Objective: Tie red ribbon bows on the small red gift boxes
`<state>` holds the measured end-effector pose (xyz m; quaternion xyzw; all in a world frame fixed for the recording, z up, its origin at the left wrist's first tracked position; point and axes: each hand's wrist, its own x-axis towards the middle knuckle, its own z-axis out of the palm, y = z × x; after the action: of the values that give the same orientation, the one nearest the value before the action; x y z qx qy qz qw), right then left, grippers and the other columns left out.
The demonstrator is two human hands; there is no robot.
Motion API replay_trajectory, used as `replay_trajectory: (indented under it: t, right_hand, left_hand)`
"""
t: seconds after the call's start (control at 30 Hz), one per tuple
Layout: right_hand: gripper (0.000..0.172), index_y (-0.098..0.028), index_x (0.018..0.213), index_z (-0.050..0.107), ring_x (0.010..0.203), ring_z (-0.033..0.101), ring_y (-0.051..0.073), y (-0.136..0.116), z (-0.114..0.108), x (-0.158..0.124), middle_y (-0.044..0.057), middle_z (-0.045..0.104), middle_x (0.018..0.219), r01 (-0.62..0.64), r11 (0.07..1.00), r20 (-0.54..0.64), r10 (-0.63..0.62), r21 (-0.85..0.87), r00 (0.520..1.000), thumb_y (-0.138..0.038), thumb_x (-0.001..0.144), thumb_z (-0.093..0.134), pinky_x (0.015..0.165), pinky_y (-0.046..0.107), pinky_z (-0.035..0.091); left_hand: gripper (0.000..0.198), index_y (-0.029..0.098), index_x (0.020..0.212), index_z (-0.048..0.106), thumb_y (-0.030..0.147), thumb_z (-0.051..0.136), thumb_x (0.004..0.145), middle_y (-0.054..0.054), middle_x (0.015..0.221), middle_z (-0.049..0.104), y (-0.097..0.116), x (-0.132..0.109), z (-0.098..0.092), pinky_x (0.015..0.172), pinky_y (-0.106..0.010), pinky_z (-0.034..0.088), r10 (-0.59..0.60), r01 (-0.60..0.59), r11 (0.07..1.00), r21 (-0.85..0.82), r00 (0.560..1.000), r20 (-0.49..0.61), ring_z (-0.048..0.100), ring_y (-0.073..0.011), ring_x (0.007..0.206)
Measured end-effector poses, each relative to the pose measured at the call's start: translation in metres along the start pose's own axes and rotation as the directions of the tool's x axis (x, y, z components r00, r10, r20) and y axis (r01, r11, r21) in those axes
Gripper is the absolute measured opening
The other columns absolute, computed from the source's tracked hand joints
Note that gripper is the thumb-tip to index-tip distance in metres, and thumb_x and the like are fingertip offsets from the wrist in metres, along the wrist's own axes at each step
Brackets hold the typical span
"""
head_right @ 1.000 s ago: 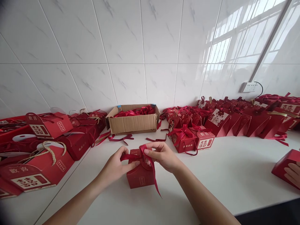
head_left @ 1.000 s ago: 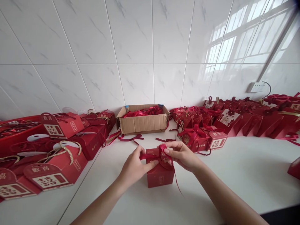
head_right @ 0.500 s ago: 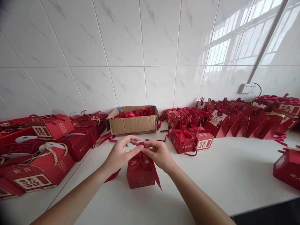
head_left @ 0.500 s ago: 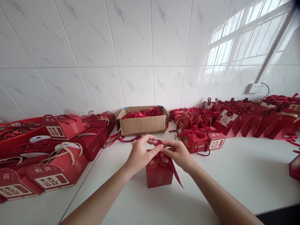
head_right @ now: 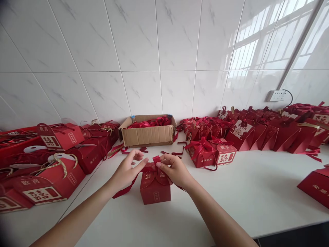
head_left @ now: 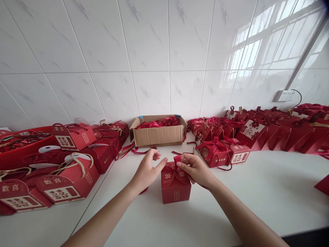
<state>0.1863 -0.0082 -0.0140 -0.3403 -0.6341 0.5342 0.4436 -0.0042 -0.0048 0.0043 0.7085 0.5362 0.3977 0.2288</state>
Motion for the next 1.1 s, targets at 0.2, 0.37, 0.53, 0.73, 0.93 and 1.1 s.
replay_trajectory:
  t: [0.2,0.37,0.53,0.73,0.93,1.1]
  right_hand:
    - [0.027,-0.017,0.082,0.055,0.046,0.043,0.005,-0.002,-0.001,-0.003,0.003,0.065,0.078,-0.017,0.995,0.022,0.020,-0.101,1.000,-0.044,0.084,0.053,0.034,0.014,0.030]
    - [0.025,-0.017,0.078,0.054,0.045,0.043,0.006,0.003,-0.007,-0.003,0.001,0.064,0.074,-0.026,0.987,0.029,0.031,-0.158,0.999,-0.042,0.085,0.052,0.033,0.015,0.029]
    - [0.017,-0.017,0.073,0.056,0.057,0.057,0.012,0.002,-0.003,-0.001,0.003,0.065,0.066,-0.041,0.972,-0.057,0.029,-0.233,0.998,-0.032,0.081,0.055,0.049,0.022,0.042]
    - [0.011,-0.018,0.067,0.063,0.057,0.056,0.015,-0.010,0.010,0.002,0.003,0.065,0.062,-0.115,0.852,-0.225,-0.003,-0.511,0.974,-0.023,0.073,0.056,0.054,0.025,0.041]
    - [0.016,-0.017,0.066,0.063,0.049,0.039,0.008,-0.018,0.005,-0.003,-0.003,0.052,0.055,0.086,0.833,0.055,-0.066,-0.546,0.996,-0.022,0.077,0.052,0.045,0.021,0.029]
    - [0.032,-0.015,0.057,0.056,0.047,0.042,0.008,-0.012,0.006,-0.004,-0.001,0.054,0.053,0.060,0.878,-0.023,-0.080,-0.475,0.997,-0.032,0.083,0.051,0.047,0.021,0.031]
  left_hand:
    - [0.041,0.018,0.068,0.050,0.058,0.050,0.077,0.002,0.066,0.051,-0.026,-0.004,0.002,0.061,-0.026,0.039,-0.208,0.283,0.947,-0.150,0.900,0.383,0.048,-0.0133,0.061]
    - [0.040,0.018,0.061,0.040,0.051,0.057,0.076,0.004,0.062,0.045,-0.022,-0.006,0.006,0.066,-0.026,0.042,-0.130,0.297,0.878,-0.376,0.903,0.410,0.047,-0.0115,0.061]
    - [0.036,0.018,0.063,0.041,0.047,0.050,0.083,0.005,0.060,0.043,-0.026,-0.009,0.004,0.060,-0.024,0.040,-0.038,0.122,0.963,-0.242,0.945,0.326,0.045,-0.0107,0.059]
    - [0.013,0.020,0.082,0.063,0.026,0.053,0.086,-0.001,0.082,0.061,0.009,-0.006,-0.026,0.067,-0.024,0.041,0.358,-0.414,0.898,0.149,0.884,0.300,0.052,-0.0142,0.075]
    - [0.016,0.021,0.086,0.063,0.013,0.049,0.087,0.001,0.079,0.066,0.045,0.026,-0.026,0.075,-0.027,0.037,0.605,-0.755,0.605,0.253,0.643,0.469,0.050,-0.0143,0.077]
    - [0.010,0.020,0.081,0.060,0.021,0.051,0.087,-0.001,0.087,0.066,0.035,0.033,-0.004,0.085,-0.036,0.032,0.697,-0.703,0.596,0.387,0.693,0.185,0.052,-0.0186,0.091]
